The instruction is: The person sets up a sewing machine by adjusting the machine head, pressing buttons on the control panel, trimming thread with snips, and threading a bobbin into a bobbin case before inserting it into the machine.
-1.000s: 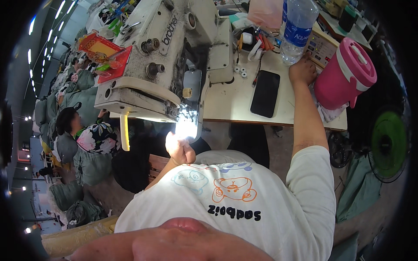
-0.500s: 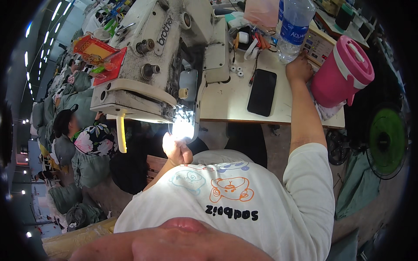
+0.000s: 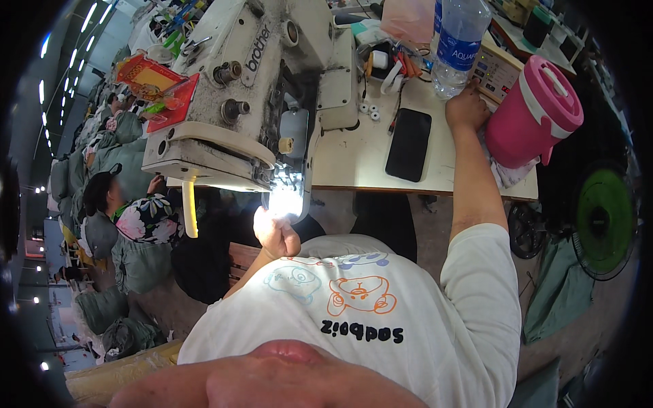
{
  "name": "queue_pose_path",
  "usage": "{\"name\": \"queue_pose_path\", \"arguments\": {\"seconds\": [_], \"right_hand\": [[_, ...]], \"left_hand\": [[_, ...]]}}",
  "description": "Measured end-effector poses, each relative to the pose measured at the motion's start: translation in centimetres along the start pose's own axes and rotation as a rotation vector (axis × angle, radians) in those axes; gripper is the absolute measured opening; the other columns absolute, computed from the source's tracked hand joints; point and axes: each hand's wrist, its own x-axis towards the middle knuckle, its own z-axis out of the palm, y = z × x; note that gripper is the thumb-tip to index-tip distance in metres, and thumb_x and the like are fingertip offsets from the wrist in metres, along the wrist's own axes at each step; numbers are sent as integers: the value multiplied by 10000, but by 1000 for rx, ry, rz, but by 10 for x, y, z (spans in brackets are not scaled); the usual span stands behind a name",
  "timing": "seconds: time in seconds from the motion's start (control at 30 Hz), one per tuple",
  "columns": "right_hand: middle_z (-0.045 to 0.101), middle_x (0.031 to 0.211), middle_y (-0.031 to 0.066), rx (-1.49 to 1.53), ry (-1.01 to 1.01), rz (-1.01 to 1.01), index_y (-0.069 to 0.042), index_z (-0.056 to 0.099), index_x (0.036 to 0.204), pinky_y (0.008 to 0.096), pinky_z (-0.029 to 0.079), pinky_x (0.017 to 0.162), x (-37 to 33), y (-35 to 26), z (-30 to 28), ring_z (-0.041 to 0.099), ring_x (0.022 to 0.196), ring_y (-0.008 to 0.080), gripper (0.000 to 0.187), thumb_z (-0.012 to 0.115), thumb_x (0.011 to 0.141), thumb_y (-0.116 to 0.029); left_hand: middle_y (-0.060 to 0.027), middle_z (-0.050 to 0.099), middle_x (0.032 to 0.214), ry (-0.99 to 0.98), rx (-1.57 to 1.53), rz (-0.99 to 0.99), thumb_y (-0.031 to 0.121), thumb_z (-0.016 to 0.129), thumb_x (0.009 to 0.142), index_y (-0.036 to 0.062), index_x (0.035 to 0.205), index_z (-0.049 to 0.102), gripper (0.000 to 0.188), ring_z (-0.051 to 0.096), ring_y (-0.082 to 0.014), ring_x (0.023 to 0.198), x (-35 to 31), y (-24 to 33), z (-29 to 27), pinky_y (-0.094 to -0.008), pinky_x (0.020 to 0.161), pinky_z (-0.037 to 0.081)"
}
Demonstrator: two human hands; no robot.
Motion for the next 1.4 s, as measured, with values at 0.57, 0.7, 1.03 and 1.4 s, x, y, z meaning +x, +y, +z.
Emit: {"name": "queue_pose_path", "arguments": {"seconds": [0.57, 0.7, 1.03, 1.4], "right_hand": [[583, 1433, 221, -27, 11, -2, -28, 274, 1638, 580, 376, 1082, 0, 2, 9, 543, 1298, 409, 691, 401, 987, -220], [583, 1435, 220, -24, -9, 5, -31, 283, 1635, 580, 381, 1079, -1, 0, 6, 547, 1300, 408, 687, 404, 985, -221], [580, 1441, 220, -26, 0, 6, -32, 288, 1632, 583, 382, 1076, -1, 1, 7, 549, 1298, 409, 688, 411, 982, -222], [586, 1433, 222, -19, 26, 6, -29, 309, 1626, 592, 375, 1072, 1, 2, 13, 552, 1289, 418, 685, 413, 978, -227]], "left_hand": [[-103, 670, 753, -4, 32, -19, -57, 469, 661, 7, 845, 616, 244, 516, -246, 548, 1, 1, -1, -378, 614, 377], [-112, 665, 755, -4, 8, -27, -57, 472, 665, 11, 849, 622, 247, 499, -253, 544, 0, 1, 0, -379, 609, 374], [-69, 454, 620, 55, 7, 20, -12, 550, 565, 43, 817, 570, 259, 358, -255, 509, 7, 2, 4, -374, 535, 330], [-56, 500, 629, 48, -26, 26, -10, 548, 566, 47, 814, 568, 256, 392, -241, 476, 10, 2, 2, -372, 551, 333]]}}
